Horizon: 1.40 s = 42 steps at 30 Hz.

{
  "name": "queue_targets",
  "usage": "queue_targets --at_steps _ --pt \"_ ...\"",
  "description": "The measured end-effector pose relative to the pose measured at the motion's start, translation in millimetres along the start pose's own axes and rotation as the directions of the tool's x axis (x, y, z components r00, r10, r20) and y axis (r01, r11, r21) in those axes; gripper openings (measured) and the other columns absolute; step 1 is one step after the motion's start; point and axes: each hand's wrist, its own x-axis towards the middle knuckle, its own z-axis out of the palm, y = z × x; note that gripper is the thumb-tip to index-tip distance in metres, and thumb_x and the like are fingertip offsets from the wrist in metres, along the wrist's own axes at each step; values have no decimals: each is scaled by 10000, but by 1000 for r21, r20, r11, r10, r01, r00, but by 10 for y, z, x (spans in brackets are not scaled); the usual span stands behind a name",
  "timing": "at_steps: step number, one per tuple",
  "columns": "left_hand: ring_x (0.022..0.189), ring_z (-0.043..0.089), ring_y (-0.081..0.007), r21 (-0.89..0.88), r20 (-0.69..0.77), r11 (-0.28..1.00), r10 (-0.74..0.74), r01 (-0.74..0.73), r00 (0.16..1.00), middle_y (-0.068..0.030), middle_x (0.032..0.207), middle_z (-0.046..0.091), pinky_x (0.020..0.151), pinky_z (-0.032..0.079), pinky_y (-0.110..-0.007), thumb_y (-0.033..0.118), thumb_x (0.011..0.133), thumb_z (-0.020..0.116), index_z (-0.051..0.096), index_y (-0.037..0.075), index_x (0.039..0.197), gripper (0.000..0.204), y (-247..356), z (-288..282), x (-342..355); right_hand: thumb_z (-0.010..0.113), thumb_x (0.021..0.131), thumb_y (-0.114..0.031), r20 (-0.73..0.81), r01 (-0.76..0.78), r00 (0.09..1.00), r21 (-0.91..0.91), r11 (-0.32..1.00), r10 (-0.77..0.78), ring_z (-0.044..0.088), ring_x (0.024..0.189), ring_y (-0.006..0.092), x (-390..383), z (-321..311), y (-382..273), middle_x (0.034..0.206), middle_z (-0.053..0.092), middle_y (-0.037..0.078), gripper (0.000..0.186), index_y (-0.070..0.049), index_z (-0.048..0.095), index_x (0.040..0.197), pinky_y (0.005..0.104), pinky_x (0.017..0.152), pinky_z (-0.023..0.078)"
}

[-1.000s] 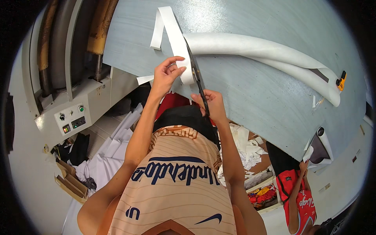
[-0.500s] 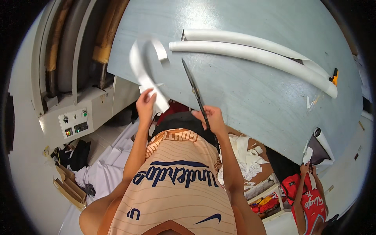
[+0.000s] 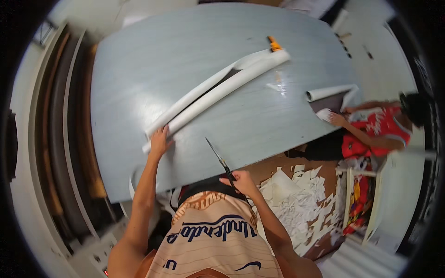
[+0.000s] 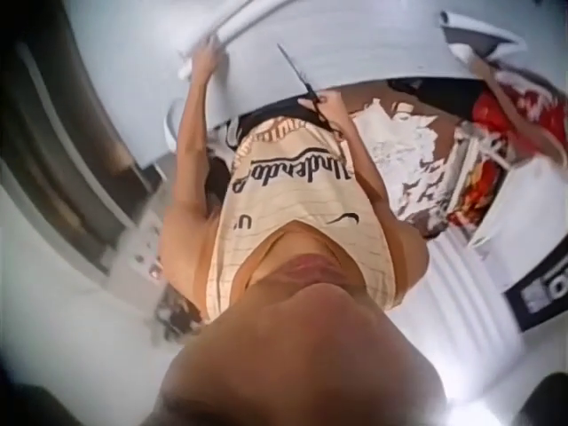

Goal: Cutting out printed clothing patterns from a fabric roll using scissors.

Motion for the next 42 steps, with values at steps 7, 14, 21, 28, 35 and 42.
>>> queue_targets --at_steps 7,14,21,28,35,42 --pt "1103 648 -406 -202 349 962 -105 184 931 -221 1157 670 937 520 -518 292 785 785 634 25 1166 489 -136 262 -308 858 857 -433 -255 -97 957 168 981 138 512 423 80 -897 354 785 511 539 -1 518 -57 591 620 258 415 374" --pt "983 659 -372 167 73 985 -49 36 996 -177 1005 673 971 450 -529 59 835 663 574 62 1320 493 -12 -373 -1260 851 880 -360 -373 -71 900 383 921 225 515 418 91 -1489 643 985 546 534 -14 436 -72 586 688 249 393 373" --pt "1237 560 -464 -60 -14 998 -21 20 1000 -234 1306 629 1044 426 -542 421 873 755 577 9 1346 652 -700 -849 -1702 828 897 -369 -359 -76 885 518 852 297 507 414 87 -1493 640 1101 565 537 -17 408 -80 590 734 256 392 389" --pt "936 672 -405 -206 176 951 -197 232 964 -184 1026 725 834 507 -477 262 1028 600 745 41 1012 264 -422 -325 -1174 820 909 -337 -316 -29 926 485 874 206 514 434 84 -1356 296 944 594 546 -18 366 -69 613 768 245 405 382" --pt "1488 297 -460 -15 324 999 -45 52 945 -230 1638 282 1136 309 -714 294 650 930 354 282 1597 1108 643 105 -144 826 917 -267 -310 89 949 421 903 51 554 502 84 -524 -512 670 662 626 20 351 -23 617 776 255 460 415" --pt "1563 136 -494 117 412 988 43 -100 910 -241 1708 145 1182 163 -747 232 632 853 248 350 1645 1186 1815 529 921 827 874 -220 -339 412 850 -51 910 -404 611 614 372 1253 -1631 309 720 633 171 334 9 601 964 413 598 493"
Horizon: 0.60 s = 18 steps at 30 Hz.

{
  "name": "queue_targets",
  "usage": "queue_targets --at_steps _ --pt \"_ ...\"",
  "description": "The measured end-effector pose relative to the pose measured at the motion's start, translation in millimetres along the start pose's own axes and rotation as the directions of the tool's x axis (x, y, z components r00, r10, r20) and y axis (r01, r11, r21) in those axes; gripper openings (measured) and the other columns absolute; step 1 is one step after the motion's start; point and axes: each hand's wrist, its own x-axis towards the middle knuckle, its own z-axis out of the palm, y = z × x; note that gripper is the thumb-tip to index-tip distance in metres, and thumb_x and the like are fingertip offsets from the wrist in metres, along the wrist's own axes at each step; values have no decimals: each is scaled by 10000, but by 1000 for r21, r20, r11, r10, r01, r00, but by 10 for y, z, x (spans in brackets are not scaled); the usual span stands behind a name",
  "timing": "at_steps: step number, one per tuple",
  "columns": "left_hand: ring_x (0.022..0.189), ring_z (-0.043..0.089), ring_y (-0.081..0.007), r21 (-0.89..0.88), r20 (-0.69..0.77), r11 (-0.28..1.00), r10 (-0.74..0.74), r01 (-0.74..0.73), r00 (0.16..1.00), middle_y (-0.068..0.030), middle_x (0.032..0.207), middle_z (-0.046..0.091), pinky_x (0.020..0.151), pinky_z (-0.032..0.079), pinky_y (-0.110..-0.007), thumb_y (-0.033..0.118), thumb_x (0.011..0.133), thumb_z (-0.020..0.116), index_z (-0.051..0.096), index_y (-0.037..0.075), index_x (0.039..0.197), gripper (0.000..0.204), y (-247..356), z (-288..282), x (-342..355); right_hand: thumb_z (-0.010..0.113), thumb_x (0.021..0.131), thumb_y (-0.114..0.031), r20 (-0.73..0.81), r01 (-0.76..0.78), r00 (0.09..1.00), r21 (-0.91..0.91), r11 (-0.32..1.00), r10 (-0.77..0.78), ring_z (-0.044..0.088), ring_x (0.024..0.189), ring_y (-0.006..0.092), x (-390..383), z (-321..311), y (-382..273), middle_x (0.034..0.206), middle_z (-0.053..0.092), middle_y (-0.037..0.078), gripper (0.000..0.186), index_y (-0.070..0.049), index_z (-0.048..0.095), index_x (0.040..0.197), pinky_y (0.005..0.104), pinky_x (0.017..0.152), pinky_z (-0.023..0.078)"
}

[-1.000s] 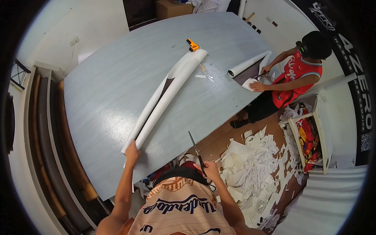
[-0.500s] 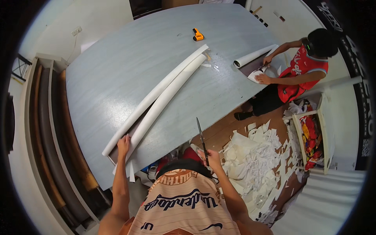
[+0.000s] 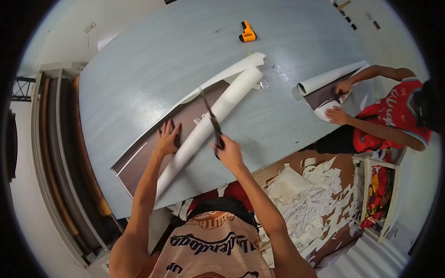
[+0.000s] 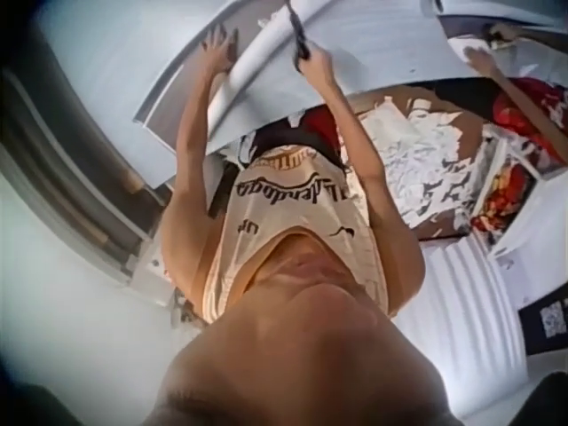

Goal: Cutting out printed clothing patterns from a fabric roll using scissors.

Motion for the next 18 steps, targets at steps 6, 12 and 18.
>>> queue_targets --at_steps 6,12,18 --pt "1558 125 -490 -76 208 997 41 -25 977 -260 1696 93 1128 272 -753 587 530 938 303 176 1624 1330 802 -84 687 791 915 -250 9 -42 999 208 977 41 625 733 366 1568 723 -177 798 642 192 352 19 571 968 436 687 489" --pt "1566 156 -446 -121 -136 976 -196 180 971 -248 1684 189 1158 235 -721 701 740 789 339 221 1621 1100 543 -130 1047 735 924 -103 -258 -98 958 128 987 129 659 883 377 1371 626 412 995 672 203 385 31 561 1241 448 781 519" --pt "1569 90 -488 -52 -190 982 -191 184 963 -233 1718 108 1144 170 -774 733 753 759 292 226 1647 1129 300 39 1486 752 944 -169 -425 -198 890 -41 979 162 619 835 406 860 -133 773 908 654 196 355 34 590 1187 464 752 486"
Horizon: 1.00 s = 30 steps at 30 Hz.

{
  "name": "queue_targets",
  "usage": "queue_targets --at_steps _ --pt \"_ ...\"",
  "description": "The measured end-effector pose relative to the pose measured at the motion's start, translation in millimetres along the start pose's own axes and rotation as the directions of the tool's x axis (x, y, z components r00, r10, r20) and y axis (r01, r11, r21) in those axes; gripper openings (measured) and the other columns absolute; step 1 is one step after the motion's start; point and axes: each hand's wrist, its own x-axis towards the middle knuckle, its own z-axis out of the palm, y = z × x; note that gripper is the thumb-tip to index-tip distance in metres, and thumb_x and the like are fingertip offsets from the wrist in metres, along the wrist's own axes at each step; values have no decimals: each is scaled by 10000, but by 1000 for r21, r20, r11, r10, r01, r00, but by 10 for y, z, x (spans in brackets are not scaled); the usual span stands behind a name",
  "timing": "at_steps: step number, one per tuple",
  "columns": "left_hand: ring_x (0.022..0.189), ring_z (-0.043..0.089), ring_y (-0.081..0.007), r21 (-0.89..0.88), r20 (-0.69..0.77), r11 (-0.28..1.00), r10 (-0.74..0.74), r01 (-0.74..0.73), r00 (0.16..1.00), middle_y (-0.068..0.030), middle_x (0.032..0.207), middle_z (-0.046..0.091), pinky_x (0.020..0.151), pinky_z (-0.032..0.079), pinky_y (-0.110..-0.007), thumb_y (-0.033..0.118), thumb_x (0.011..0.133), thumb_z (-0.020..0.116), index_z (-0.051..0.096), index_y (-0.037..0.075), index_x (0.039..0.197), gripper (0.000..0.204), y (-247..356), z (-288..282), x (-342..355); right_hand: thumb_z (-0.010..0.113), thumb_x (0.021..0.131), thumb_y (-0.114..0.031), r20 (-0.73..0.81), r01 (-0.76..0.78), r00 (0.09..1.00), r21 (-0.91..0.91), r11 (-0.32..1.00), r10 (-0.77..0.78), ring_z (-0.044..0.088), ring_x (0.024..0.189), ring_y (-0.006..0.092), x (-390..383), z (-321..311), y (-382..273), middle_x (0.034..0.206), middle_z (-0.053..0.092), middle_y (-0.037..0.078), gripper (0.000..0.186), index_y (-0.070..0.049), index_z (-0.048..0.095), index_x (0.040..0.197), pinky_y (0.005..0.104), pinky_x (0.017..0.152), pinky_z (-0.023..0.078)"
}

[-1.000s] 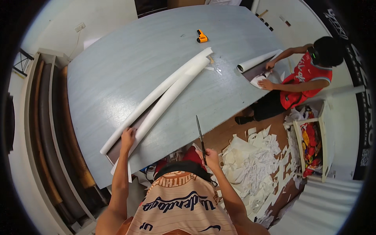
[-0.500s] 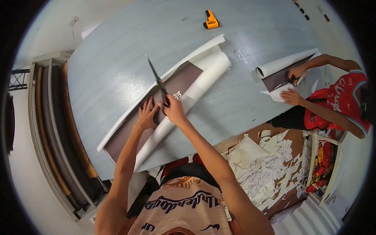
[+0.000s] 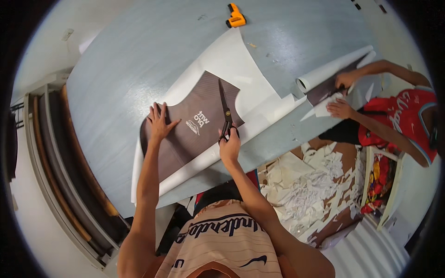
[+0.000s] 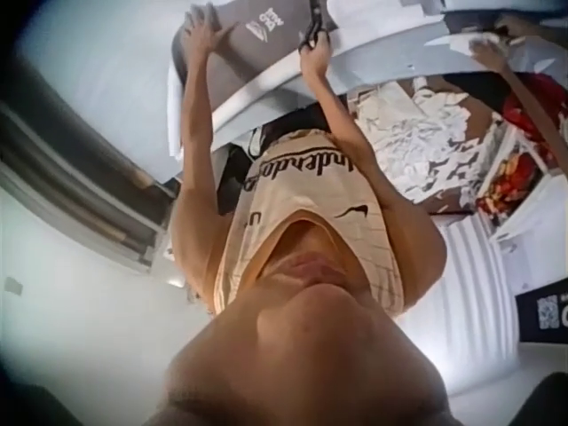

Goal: Cutting out printed clothing patterns from a fabric roll using scissors.

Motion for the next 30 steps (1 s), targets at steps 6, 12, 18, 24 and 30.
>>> queue_targets --at_steps 6,12,18,24,30 --pt "1569 130 -463 83 -97 981 181 -173 979 -227 1711 147 1164 161 -753 625 876 704 343 224 1628 926 -168 131 327 786 905 -246 73 -10 997 -241 971 29 679 783 367 -391 -528 434 858 684 120 338 -31 633 1115 472 682 513" --pt "1528 261 -453 -54 -163 919 379 -391 911 -223 1649 310 1207 208 -665 259 934 694 502 169 1525 628 838 588 -455 787 892 -195 109 18 994 -336 942 19 723 788 283 -738 -558 730 1042 731 142 588 -5 551 1396 426 701 558" --pt "1561 134 -482 -260 87 927 299 -268 950 -233 1694 191 1161 132 -768 472 640 912 423 147 1575 1104 1440 467 -1327 803 860 -143 -48 -4 999 -304 953 -11 712 851 392 -1090 -693 747 1156 723 201 287 -12 616 1033 459 709 552" --pt "1567 98 -496 -246 175 887 437 -390 883 -237 1709 129 1132 124 -802 545 554 924 369 169 1604 1246 1478 522 -1509 729 860 -86 89 -6 996 -178 984 23 661 901 482 -747 -229 198 952 685 247 253 -10 573 1045 515 758 526" --pt "1569 112 -488 -164 151 906 414 -390 898 -228 1718 126 1111 160 -806 661 518 903 285 211 1651 1367 984 653 -1008 710 860 -86 155 -116 975 -240 964 156 667 911 465 -613 183 520 949 695 212 260 -14 524 1027 543 774 515"
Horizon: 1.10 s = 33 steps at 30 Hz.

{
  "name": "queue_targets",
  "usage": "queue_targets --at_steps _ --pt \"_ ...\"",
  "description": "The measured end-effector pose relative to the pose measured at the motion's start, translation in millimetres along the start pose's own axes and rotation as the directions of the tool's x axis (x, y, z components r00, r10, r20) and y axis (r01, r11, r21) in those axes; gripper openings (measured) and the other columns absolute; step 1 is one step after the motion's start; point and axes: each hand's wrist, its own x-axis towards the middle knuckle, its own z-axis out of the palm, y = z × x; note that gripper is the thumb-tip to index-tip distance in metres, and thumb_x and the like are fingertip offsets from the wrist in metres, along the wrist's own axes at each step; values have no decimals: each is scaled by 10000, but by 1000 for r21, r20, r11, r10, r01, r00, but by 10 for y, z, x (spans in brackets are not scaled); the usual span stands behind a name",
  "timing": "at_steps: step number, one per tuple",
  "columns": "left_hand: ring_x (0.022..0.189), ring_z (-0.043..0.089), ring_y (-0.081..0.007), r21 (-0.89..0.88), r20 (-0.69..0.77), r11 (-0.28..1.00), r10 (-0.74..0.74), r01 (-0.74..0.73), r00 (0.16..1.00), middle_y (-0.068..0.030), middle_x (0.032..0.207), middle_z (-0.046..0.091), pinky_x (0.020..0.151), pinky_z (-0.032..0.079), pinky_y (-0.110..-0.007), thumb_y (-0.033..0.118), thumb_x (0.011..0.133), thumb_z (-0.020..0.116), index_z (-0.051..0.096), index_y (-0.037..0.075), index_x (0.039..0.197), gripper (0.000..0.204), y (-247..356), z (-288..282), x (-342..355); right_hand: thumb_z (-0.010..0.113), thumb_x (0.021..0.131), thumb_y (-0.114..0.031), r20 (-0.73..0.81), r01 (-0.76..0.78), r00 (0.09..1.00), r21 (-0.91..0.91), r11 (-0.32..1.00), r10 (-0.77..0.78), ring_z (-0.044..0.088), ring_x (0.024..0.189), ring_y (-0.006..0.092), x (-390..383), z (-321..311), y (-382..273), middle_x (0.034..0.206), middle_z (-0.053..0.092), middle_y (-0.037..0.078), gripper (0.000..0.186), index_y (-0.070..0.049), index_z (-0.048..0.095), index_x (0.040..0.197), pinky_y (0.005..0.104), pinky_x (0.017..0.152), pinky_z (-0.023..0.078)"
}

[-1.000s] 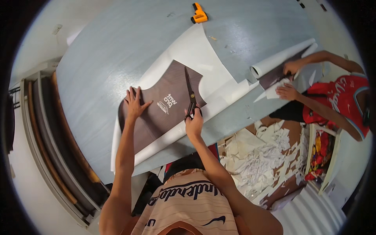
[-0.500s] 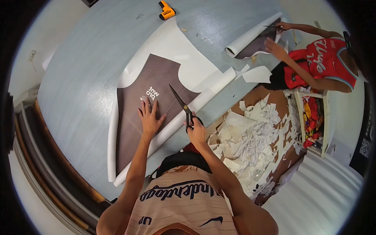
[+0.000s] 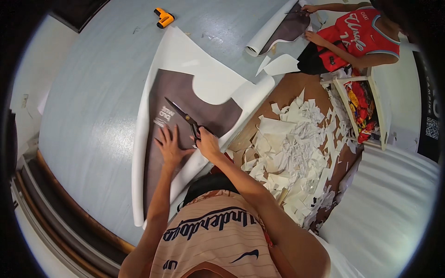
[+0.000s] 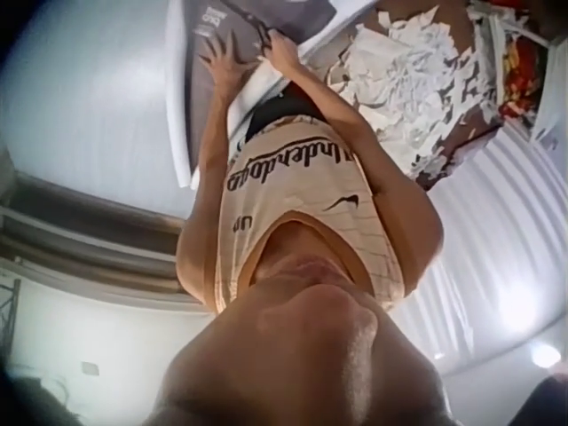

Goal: Cutting out printed clothing patterns from a fabric roll using scissors.

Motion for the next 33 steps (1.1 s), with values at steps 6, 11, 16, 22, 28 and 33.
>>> queue_targets --at_steps 6,11,16,22,28,33 --pt "1534 200 -504 -151 114 988 36 -19 993 -271 1684 179 1190 251 -665 695 513 897 217 202 1665 1426 -897 -254 526 734 937 -321 -142 -2 990 -42 999 -4 685 944 457 -285 -87 420 972 722 214 362 -45 592 1123 527 766 529" --pt "1509 287 -448 183 -14 977 118 -113 993 -211 1650 315 1195 265 -610 632 668 864 437 160 1573 1106 -1123 -374 756 751 927 -292 -217 -64 974 -3 998 61 693 942 436 -276 -9 622 996 728 194 395 -55 601 1205 505 761 532" --pt "1374 452 -443 -71 -124 967 233 -243 964 -215 1515 464 1137 357 -562 431 817 820 608 127 1377 672 -293 262 634 807 898 -252 -325 -97 936 140 985 138 696 768 375 -352 68 875 795 683 155 305 -40 596 957 483 691 504" --pt "1459 333 -445 -14 -21 970 244 -244 970 -199 1594 351 1118 320 -670 546 666 887 543 215 1482 946 792 592 562 751 950 -225 -125 -141 967 457 878 220 645 726 125 -695 -403 1277 798 708 43 223 -8 714 983 291 669 494" --pt "1551 148 -471 60 117 989 125 -133 985 -219 1684 174 1136 203 -771 611 579 905 359 252 1612 1222 1311 617 490 732 965 -223 127 -326 945 294 899 301 449 482 82 -1765 -1161 2375 586 519 -24 242 -43 666 818 269 466 336" --pt "1547 137 -494 69 86 991 111 -117 990 -231 1689 156 1128 195 -789 654 559 893 338 259 1622 1263 1363 702 435 786 933 -378 451 -556 821 499 664 349 467 459 75 -2036 -1513 2259 576 527 -24 343 -62 660 884 254 443 311"
